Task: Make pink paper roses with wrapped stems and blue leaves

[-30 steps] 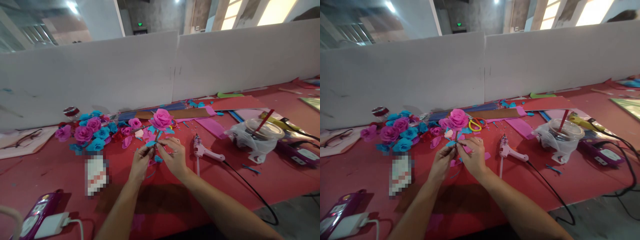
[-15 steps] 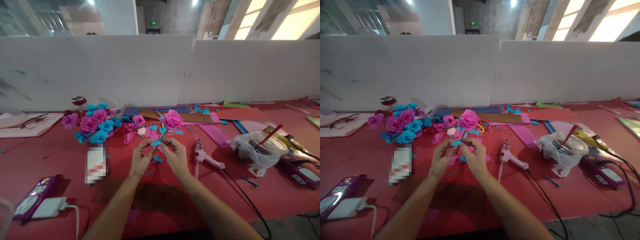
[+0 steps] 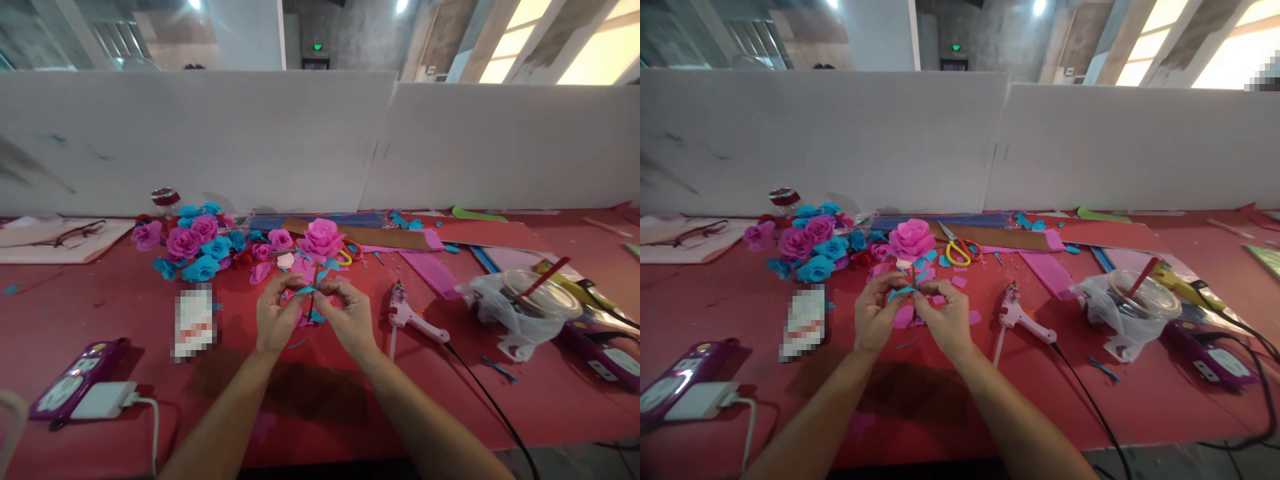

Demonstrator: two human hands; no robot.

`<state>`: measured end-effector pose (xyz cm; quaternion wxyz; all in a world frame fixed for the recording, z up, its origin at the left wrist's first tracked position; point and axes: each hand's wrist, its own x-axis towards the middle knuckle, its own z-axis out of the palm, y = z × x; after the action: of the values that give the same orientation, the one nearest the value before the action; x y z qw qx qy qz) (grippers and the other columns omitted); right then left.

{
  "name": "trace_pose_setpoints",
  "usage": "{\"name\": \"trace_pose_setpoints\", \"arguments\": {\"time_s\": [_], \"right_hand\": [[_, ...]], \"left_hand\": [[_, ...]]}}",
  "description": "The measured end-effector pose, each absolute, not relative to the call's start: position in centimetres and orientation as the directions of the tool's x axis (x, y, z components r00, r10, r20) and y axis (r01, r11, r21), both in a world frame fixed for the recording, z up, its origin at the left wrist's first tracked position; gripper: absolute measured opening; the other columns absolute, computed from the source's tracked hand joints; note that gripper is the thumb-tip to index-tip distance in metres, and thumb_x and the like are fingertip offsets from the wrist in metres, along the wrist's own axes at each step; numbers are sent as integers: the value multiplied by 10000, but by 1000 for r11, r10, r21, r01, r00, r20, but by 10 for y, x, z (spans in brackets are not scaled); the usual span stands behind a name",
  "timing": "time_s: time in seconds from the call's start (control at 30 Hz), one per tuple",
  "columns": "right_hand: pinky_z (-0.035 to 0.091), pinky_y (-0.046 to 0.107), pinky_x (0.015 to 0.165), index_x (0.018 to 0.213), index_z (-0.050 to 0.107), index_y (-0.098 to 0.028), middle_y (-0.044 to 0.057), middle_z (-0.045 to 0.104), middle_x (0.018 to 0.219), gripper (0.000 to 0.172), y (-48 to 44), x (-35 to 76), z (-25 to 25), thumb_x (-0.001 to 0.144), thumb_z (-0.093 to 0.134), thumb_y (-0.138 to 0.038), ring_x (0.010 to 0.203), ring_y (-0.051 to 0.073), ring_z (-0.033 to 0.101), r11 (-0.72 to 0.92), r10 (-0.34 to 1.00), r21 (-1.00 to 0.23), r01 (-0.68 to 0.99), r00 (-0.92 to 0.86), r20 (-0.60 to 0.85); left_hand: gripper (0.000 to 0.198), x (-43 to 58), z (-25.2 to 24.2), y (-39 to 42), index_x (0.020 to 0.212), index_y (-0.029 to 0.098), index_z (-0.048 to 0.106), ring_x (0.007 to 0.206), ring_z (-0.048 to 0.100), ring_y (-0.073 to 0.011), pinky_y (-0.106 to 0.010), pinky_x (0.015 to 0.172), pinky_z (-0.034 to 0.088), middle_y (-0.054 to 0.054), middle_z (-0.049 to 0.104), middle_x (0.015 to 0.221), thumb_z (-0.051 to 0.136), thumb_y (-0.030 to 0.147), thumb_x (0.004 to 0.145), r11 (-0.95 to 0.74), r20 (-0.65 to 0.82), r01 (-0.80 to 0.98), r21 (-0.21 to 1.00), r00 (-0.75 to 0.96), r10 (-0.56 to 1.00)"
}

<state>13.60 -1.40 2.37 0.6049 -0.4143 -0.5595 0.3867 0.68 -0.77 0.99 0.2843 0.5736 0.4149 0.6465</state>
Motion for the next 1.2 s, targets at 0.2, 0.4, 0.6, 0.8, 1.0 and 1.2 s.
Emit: {"name": "trace_pose_setpoints", "arguments": {"time_s": [0.2, 0.4, 0.6, 0.8, 1.0, 1.2], "right_hand": [[464, 263, 677, 732, 641, -183, 2, 642, 702, 25, -16, 134, 24, 721, 638, -205, 680, 132, 576, 356, 934, -934, -11, 46, 355], [457, 255, 663, 776, 662, -194, 2, 655, 736, 43, -14, 136, 21, 738, 641, -199, 675, 125, 566, 382, 922, -924, 5, 67, 381], [450, 282, 691, 778, 688, -208, 12, 647, 757, 48, -9, 140, 20, 735, 668, -217, 731, 146, 572, 434, 897, -901, 6, 98, 432], [451, 267, 641, 726, 665, -196, -5, 631, 704, 28, -9, 138, 22, 729, 651, -220, 640, 123, 542, 375, 926, -923, -90, 76, 369], [464, 268, 647, 706, 671, -193, -9, 622, 677, 66, -10, 138, 20, 732, 652, -250, 646, 131, 548, 352, 936, -928, -120, 47, 348], [482, 311, 702, 727, 724, -239, 0, 634, 660, 121, -7, 142, 11, 758, 653, -331, 684, 162, 582, 316, 948, -944, -90, -14, 319]], "left_hand": [[189, 6, 13, -11, 932, 214, 629, 788, 589, -145, -278, 733, 478, -17, 632, 845, 661, 242, 748, -578, 581, 104, 809, -290, 761], [229, 4, 11, -8, 954, 203, 623, 819, 597, -160, -289, 753, 474, -43, 639, 880, 476, 357, 871, -458, 443, -76, 886, -160, 882], [100, 4, 3, -4, 826, 199, 674, 756, 585, -159, -290, 744, 459, -19, 650, 783, 638, 263, 758, -345, 344, 48, 937, 21, 939], [43, 7, 9, -4, 775, 200, 654, 756, 573, -149, -276, 728, 463, -13, 610, 764, 613, 214, 769, -422, 423, 28, 906, -8, 906], [52, 12, 11, -6, 769, 193, 654, 710, 572, -135, -263, 696, 475, -3, 622, 741, 624, 235, 762, -332, 333, -63, 941, 7, 943], [54, 14, -1, -2, 790, 204, 661, 701, 584, -130, -270, 702, 475, 0, 641, 745, 627, 239, 767, -241, 264, -251, 938, 63, 962]]}}
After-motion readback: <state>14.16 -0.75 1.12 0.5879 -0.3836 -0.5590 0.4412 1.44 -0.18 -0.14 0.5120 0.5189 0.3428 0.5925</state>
